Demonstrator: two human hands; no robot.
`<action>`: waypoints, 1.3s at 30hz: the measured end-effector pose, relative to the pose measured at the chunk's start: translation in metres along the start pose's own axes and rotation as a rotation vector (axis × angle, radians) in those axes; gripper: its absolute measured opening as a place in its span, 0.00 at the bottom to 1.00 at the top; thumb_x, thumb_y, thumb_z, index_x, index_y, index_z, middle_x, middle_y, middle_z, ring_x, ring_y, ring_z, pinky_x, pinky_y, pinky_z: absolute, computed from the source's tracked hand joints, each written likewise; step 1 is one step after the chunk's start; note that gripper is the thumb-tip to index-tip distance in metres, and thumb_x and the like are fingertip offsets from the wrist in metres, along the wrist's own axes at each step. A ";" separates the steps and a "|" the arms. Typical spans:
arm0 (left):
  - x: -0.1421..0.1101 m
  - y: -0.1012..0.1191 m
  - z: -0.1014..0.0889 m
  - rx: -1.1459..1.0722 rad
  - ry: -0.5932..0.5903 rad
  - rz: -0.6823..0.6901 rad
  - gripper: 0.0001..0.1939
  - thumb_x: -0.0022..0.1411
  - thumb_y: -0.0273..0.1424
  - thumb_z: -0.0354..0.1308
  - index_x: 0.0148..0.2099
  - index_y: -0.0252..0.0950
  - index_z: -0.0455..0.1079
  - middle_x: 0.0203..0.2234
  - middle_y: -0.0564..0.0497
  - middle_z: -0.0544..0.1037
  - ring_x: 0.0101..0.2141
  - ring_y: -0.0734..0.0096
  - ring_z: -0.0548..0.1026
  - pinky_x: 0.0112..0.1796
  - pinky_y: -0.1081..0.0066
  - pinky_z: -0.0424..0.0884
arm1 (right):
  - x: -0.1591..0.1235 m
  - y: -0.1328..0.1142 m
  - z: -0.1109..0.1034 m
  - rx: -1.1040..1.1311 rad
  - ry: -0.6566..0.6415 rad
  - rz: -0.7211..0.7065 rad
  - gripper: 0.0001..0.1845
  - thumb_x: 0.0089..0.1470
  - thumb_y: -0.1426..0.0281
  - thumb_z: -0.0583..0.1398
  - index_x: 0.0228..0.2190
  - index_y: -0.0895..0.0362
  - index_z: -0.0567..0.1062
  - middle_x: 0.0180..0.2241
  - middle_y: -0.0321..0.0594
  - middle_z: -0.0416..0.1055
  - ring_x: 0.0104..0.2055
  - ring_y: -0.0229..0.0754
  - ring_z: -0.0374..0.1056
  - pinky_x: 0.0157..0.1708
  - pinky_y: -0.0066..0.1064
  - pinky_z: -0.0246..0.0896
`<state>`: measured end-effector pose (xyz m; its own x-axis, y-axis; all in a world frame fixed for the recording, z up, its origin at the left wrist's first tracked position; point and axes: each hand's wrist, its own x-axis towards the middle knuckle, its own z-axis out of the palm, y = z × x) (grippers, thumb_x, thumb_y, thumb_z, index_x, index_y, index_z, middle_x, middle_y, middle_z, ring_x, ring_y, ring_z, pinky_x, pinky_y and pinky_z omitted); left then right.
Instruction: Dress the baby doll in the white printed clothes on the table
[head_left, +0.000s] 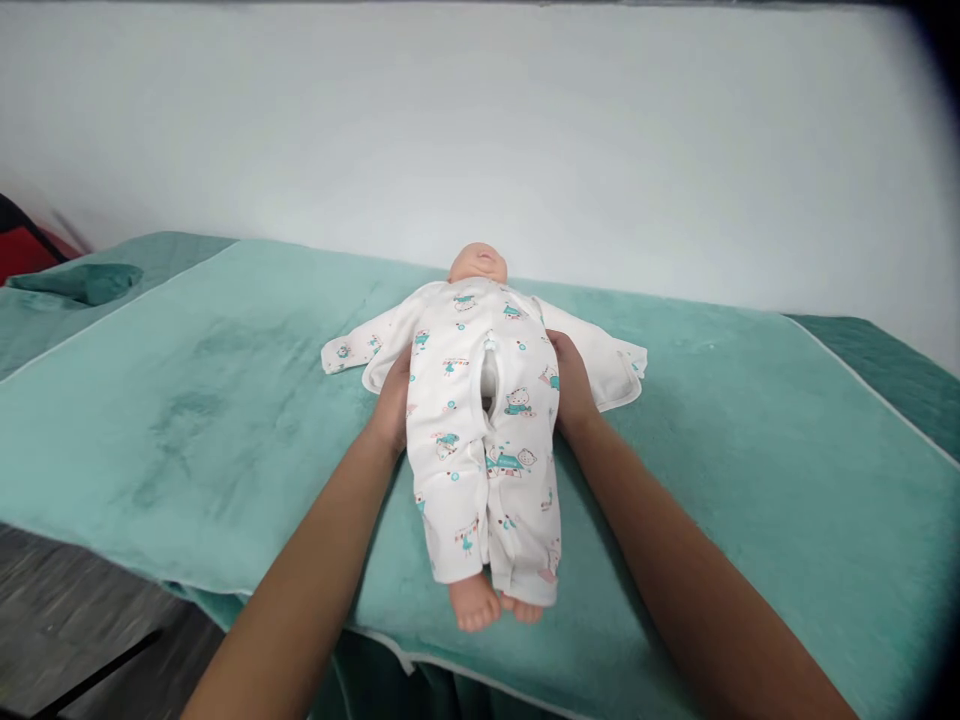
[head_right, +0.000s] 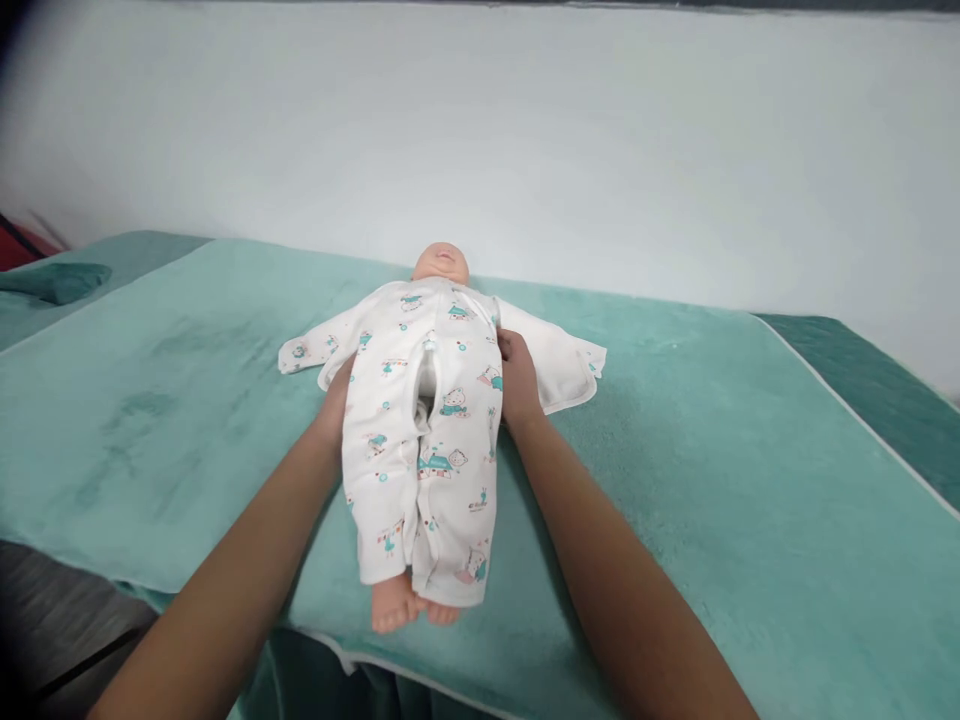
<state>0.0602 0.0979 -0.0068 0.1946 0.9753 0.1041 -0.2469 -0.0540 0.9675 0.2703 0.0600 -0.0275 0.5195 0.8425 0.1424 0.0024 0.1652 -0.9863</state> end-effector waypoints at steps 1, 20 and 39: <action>-0.004 -0.002 -0.001 0.008 0.020 0.010 0.21 0.54 0.32 0.66 0.52 0.39 0.78 0.54 0.50 0.80 0.59 0.51 0.73 0.62 0.54 0.67 | -0.006 -0.001 -0.001 0.006 0.013 -0.014 0.15 0.49 0.66 0.63 0.41 0.52 0.72 0.48 0.39 0.76 0.53 0.46 0.70 0.58 0.42 0.62; -0.230 -0.028 -0.026 0.657 -0.076 0.239 0.31 0.59 0.23 0.63 0.62 0.48 0.62 0.55 0.46 0.65 0.58 0.61 0.66 0.61 0.56 0.62 | -0.242 -0.001 -0.023 -0.694 -0.262 -0.711 0.27 0.58 0.81 0.58 0.58 0.52 0.67 0.55 0.44 0.71 0.65 0.52 0.59 0.62 0.52 0.59; -0.243 -0.023 -0.035 0.375 0.182 0.232 0.12 0.62 0.26 0.64 0.42 0.41 0.64 0.38 0.53 0.69 0.41 0.71 0.71 0.46 0.68 0.68 | -0.257 -0.053 -0.016 -0.692 -0.419 -0.791 0.12 0.60 0.79 0.60 0.43 0.53 0.71 0.40 0.37 0.75 0.46 0.42 0.68 0.63 0.48 0.54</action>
<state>-0.0144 -0.1299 -0.0626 -0.0026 0.9482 0.3177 0.1024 -0.3157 0.9433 0.1505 -0.1731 -0.0131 -0.1645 0.7544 0.6354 0.7435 0.5182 -0.4228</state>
